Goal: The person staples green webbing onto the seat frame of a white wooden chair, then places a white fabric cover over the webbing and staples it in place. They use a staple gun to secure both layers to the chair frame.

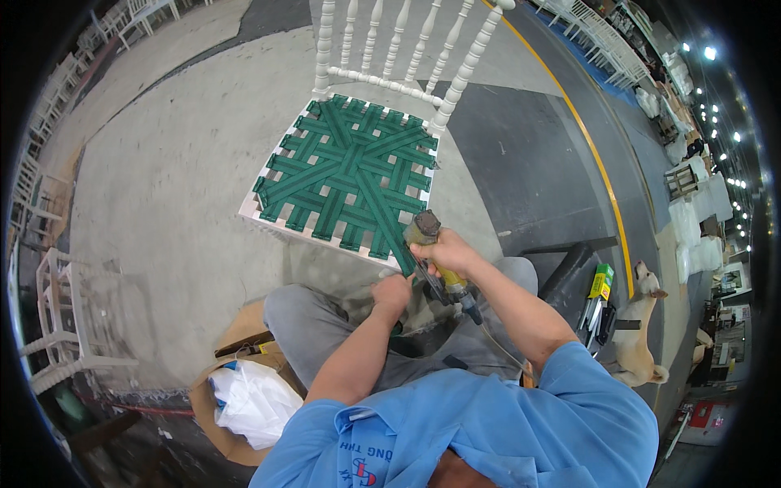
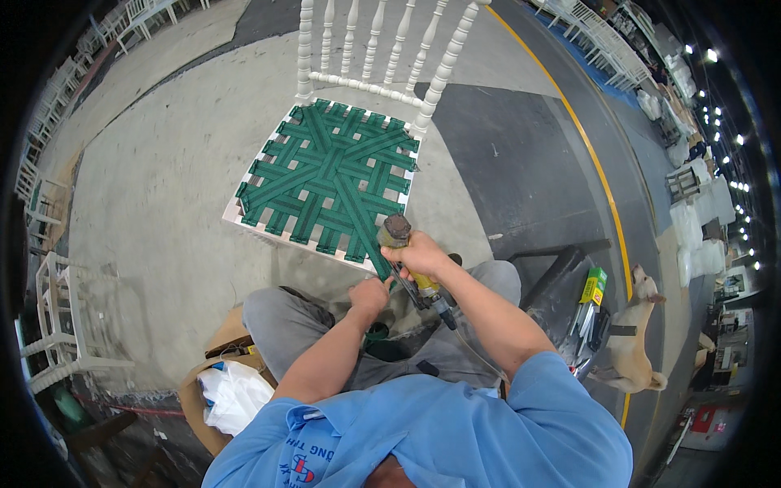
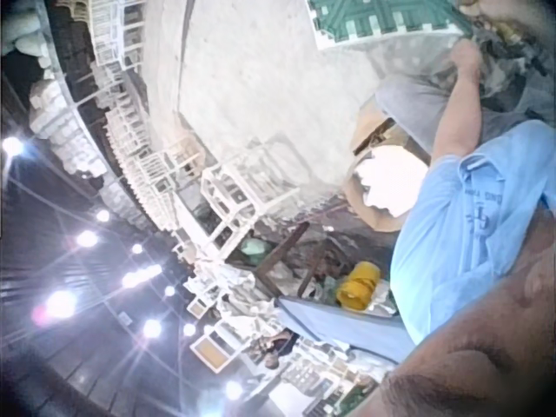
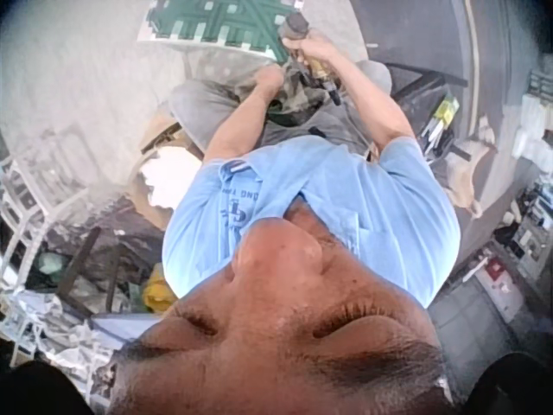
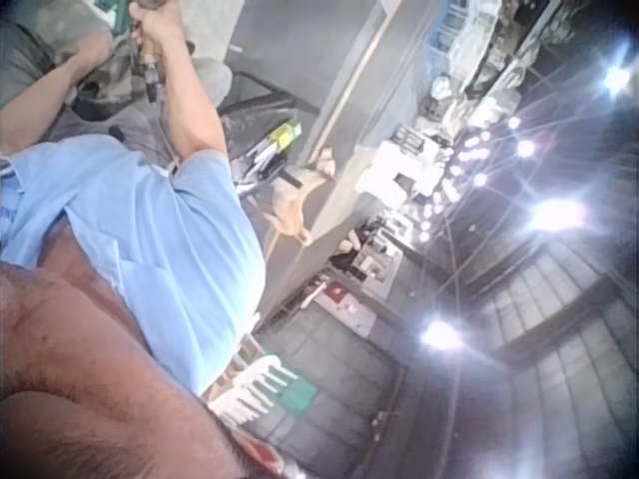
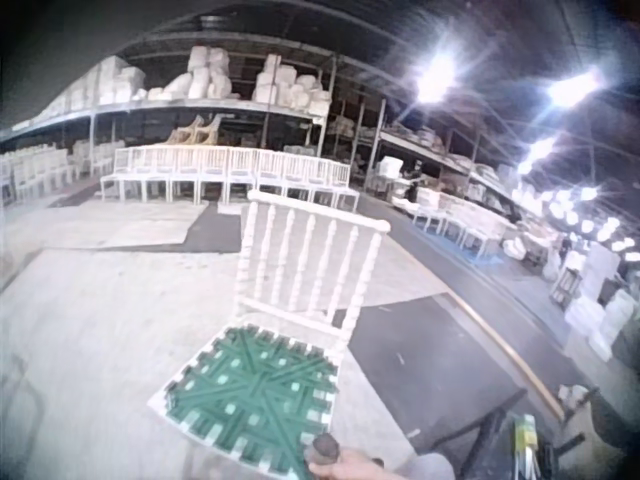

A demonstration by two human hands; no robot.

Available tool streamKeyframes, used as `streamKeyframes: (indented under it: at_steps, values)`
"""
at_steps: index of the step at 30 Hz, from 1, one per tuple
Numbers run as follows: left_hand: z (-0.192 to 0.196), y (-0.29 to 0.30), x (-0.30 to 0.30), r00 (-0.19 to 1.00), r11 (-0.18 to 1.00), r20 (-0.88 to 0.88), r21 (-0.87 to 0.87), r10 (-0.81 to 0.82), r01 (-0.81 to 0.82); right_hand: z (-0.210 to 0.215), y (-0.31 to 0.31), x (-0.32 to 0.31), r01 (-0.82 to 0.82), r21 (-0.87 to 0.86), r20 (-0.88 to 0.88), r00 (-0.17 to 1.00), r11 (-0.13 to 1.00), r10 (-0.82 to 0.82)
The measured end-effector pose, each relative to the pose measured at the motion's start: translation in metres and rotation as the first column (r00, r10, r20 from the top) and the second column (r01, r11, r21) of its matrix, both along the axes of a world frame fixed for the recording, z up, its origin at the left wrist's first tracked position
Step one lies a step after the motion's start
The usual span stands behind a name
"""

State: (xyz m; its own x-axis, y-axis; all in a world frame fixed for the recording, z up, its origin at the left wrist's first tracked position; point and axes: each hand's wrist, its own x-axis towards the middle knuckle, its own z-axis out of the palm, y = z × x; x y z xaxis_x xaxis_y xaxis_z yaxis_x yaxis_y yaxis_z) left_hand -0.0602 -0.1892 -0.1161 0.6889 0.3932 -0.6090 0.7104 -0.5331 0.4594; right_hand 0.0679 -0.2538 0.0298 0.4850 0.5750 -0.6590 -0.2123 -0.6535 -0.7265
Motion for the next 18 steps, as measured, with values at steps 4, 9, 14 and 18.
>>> streamKeyframes:
  at_steps: [4, 9, 14, 18]
  values:
    - [-0.001, -0.002, -0.002, 1.000, 1.000, 0.014, 0.008, -0.018, 0.018, -0.007, 0.001, -0.001, -0.044, -0.053, 0.069, 0.996, 0.998, 0.048]
    - [0.002, 0.000, -0.001, 1.000, 1.000, -0.008, 0.023, -0.006, 0.006, -0.005, 0.004, -0.006, -0.092, -0.047, 0.122, 0.988, 0.995, 0.097]
    - [0.004, -0.001, -0.002, 1.000, 1.000, 0.012, 0.009, -0.019, 0.019, -0.003, 0.007, -0.010, -0.106, -0.064, 0.107, 0.988, 0.992, 0.113]
    - [0.003, 0.001, -0.004, 0.999, 1.000, 0.036, 0.010, 0.017, -0.017, 0.000, 0.010, -0.017, -0.112, -0.062, 0.129, 0.985, 0.992, 0.119]
